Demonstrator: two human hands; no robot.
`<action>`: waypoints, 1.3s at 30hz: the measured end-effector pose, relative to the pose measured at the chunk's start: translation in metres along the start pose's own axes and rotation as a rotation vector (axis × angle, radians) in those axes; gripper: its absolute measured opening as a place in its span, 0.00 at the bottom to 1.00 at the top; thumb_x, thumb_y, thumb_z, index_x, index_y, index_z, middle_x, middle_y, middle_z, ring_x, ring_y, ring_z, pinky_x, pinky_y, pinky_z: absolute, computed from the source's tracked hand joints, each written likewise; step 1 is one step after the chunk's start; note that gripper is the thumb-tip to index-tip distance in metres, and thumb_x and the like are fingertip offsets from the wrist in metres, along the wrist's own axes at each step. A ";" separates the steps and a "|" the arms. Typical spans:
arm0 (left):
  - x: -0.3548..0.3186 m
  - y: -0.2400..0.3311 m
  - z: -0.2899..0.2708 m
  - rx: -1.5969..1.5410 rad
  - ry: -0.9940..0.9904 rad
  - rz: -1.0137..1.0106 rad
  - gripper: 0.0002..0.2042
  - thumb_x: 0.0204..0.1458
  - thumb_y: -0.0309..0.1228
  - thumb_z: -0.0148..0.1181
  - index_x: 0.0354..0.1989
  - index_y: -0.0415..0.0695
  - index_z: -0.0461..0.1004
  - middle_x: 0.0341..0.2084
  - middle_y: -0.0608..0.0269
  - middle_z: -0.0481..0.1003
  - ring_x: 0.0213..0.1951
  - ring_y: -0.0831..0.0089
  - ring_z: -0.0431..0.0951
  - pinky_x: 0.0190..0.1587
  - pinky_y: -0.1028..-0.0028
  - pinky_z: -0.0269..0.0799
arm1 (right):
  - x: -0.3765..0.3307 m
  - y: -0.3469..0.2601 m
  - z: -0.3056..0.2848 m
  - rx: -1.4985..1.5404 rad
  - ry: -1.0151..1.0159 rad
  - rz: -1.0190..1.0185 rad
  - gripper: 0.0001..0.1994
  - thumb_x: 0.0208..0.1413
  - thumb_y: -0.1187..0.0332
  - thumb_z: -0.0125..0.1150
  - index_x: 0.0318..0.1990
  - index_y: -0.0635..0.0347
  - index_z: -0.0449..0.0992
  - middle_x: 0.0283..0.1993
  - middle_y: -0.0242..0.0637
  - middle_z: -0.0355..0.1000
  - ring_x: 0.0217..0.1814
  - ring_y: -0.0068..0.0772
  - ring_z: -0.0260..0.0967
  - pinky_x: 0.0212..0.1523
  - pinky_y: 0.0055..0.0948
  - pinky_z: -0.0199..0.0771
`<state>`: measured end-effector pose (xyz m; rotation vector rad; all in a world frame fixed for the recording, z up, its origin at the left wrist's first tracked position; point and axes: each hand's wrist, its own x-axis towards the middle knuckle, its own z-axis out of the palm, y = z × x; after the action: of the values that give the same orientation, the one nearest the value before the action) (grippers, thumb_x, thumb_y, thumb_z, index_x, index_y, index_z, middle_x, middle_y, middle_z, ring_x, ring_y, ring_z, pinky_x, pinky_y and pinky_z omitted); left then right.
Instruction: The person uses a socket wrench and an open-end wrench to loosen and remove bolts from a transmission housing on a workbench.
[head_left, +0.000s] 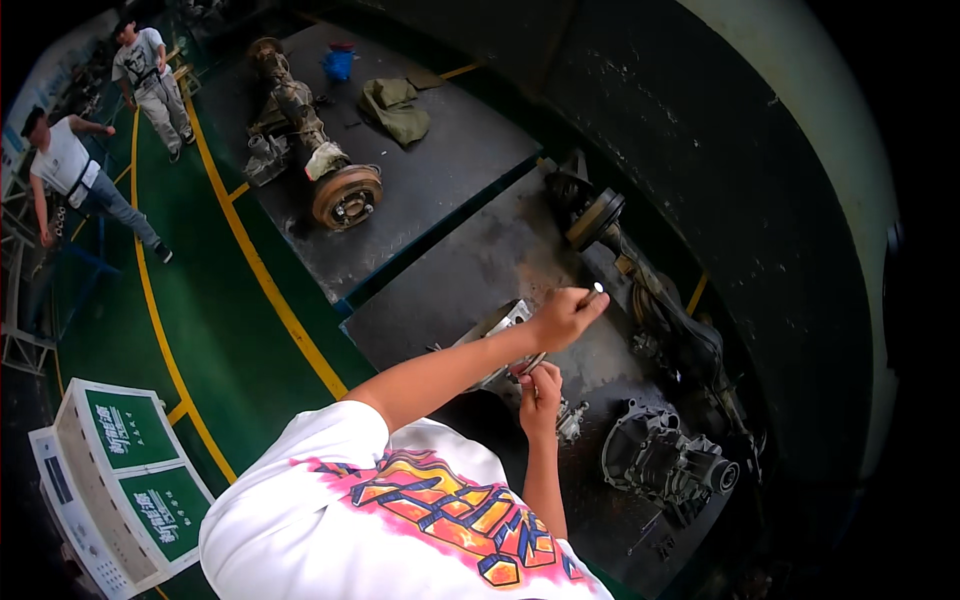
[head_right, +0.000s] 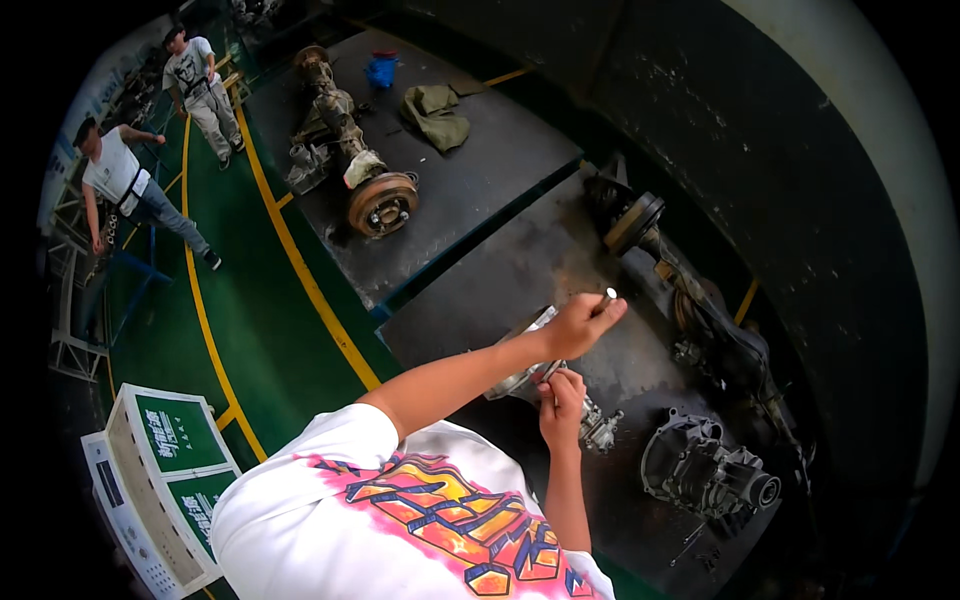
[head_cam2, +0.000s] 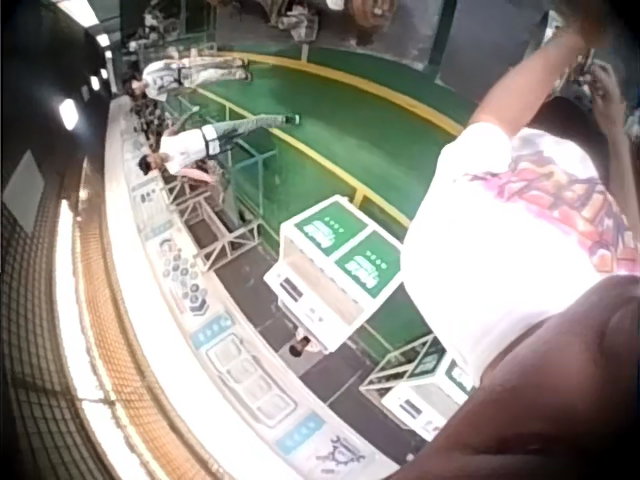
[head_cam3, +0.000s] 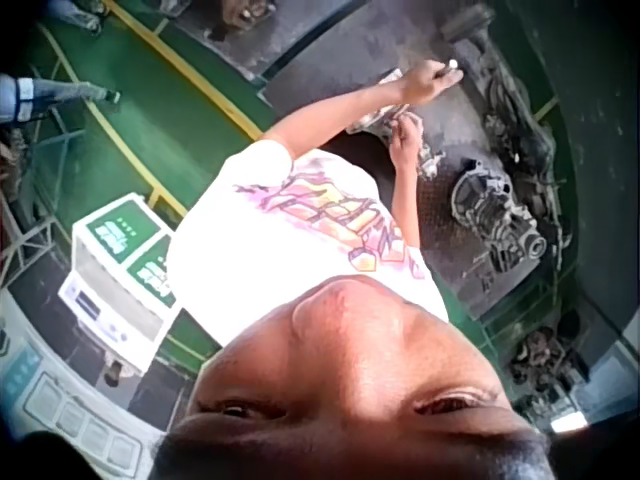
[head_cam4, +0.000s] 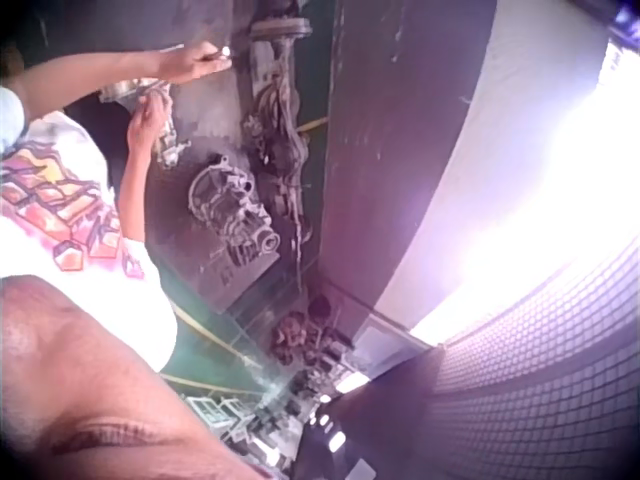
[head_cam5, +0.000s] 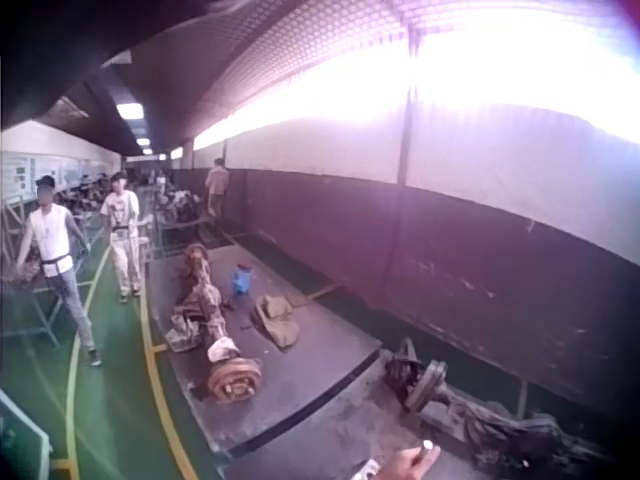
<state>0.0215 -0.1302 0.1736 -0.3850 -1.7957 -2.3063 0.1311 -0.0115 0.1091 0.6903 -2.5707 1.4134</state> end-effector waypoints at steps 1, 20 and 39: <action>-0.004 0.009 0.002 0.169 -0.097 0.023 0.24 0.65 0.44 0.51 0.17 0.44 0.62 0.10 0.64 0.60 0.14 0.73 0.61 0.21 0.69 0.56 | 0.006 -0.001 0.003 -0.037 -0.048 -0.026 0.07 0.62 0.71 0.54 0.40 0.59 0.79 0.43 0.39 0.75 0.52 0.41 0.68 0.55 0.36 0.62; -0.009 0.005 -0.009 -0.072 0.069 -0.102 0.21 0.67 0.41 0.49 0.21 0.46 0.60 0.14 0.75 0.57 0.19 0.85 0.57 0.22 0.76 0.53 | -0.004 -0.017 0.040 -0.096 0.227 -0.019 0.04 0.59 0.78 0.50 0.35 0.60 0.72 0.36 0.37 0.71 0.45 0.40 0.63 0.49 0.36 0.60; -0.035 0.005 -0.004 -0.499 0.231 -0.177 0.20 0.65 0.35 0.52 0.18 0.51 0.56 0.11 0.76 0.56 0.14 0.85 0.57 0.18 0.79 0.55 | -0.004 0.022 0.009 -0.152 0.298 0.050 0.06 0.51 0.82 0.55 0.36 0.64 0.74 0.37 0.42 0.73 0.46 0.43 0.65 0.46 0.38 0.66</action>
<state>0.0560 -0.1359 0.1665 -0.0211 -1.1790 -2.7785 0.1256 -0.0075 0.0854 0.3635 -2.4405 1.2126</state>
